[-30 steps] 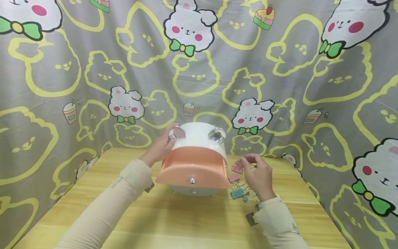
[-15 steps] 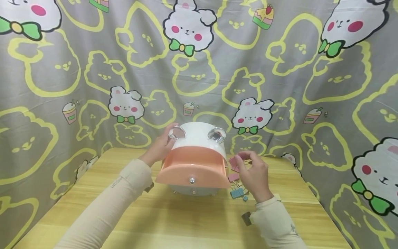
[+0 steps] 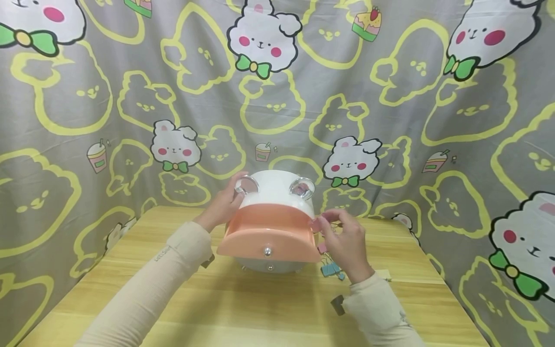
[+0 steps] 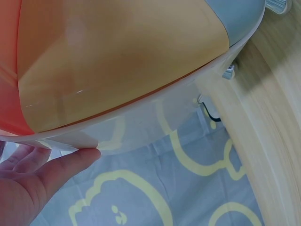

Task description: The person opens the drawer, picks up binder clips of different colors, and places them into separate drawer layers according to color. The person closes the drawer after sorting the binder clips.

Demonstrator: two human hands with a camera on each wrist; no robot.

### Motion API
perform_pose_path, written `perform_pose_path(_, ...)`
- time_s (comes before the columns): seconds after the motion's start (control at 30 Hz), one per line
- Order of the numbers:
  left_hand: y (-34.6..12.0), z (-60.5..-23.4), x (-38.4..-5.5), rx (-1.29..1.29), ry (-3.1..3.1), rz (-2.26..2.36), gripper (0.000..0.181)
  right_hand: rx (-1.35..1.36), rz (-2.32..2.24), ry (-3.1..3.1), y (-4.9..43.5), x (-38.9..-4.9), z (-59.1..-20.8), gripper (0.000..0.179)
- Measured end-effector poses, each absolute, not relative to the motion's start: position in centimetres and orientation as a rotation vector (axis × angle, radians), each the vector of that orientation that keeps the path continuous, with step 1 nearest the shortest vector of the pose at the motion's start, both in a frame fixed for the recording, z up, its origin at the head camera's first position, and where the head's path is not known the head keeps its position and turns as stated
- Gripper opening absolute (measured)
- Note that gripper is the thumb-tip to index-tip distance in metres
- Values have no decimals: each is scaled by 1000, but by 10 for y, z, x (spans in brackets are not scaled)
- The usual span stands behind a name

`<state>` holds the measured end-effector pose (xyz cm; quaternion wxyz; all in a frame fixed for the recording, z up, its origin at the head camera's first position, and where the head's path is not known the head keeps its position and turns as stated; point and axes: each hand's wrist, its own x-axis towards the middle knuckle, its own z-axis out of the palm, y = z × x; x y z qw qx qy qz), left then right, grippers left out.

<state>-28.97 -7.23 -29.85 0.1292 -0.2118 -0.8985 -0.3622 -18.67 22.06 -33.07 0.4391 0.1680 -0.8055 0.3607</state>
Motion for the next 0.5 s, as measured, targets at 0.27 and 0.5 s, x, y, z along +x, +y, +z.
perform_pose_path(0.27,-72,-298,-290,-614,-2615,-1053,52,509,915,-2004,214,-190,-332,15)
perform_pose_path(0.5,-72,-298,-289,-605,-2624,-1047,50,567,933,-2033,209,-192,-331,18)
